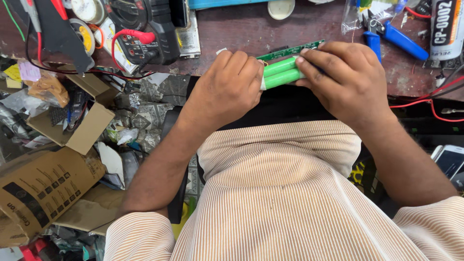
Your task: The person solders connections on a battery pack made of blue and green cylindrical cells using a soldering iron and solder wire, then wraps white tape around the cells and presses the pack into a black casing on the workbench.
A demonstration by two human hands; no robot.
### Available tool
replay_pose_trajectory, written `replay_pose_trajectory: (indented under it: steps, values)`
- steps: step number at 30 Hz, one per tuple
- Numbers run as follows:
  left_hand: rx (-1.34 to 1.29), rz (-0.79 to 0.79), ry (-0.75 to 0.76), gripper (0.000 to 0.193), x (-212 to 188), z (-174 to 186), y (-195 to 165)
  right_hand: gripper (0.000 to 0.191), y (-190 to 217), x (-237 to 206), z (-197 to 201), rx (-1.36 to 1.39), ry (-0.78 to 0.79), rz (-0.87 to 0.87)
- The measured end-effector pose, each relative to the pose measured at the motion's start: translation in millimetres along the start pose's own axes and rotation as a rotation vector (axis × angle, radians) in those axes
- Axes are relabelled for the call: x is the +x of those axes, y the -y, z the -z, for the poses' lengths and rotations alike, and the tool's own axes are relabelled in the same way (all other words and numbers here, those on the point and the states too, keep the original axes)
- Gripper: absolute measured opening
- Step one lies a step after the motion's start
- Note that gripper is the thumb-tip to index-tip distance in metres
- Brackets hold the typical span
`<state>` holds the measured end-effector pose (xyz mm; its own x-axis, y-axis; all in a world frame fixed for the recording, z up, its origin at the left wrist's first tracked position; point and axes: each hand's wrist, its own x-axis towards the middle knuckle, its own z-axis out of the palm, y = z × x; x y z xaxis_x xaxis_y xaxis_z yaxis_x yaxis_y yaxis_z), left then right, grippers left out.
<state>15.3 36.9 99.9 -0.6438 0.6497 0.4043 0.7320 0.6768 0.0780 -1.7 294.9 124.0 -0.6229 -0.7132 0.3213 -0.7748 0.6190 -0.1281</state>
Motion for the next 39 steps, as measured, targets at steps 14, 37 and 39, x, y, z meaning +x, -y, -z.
replay_pose_trajectory:
  steps: [14, 37, 39]
  values:
    - [0.22, -0.036, -0.029, 0.017, 2.4, -4.9, -13.1, 0.032, 3.0, 4.3, 0.9, -0.106, 0.056, 0.027]
    - [-0.075, 0.061, -0.089, 0.052, -3.8, -26.2, 10.6, 0.038, -16.0, -19.5, -4.0, 0.179, -0.111, -0.148]
    - [-0.17, 0.097, -0.075, 0.051, -4.7, -28.5, 11.6, 0.039, -17.0, -21.1, -0.4, 0.158, -0.101, -0.172]
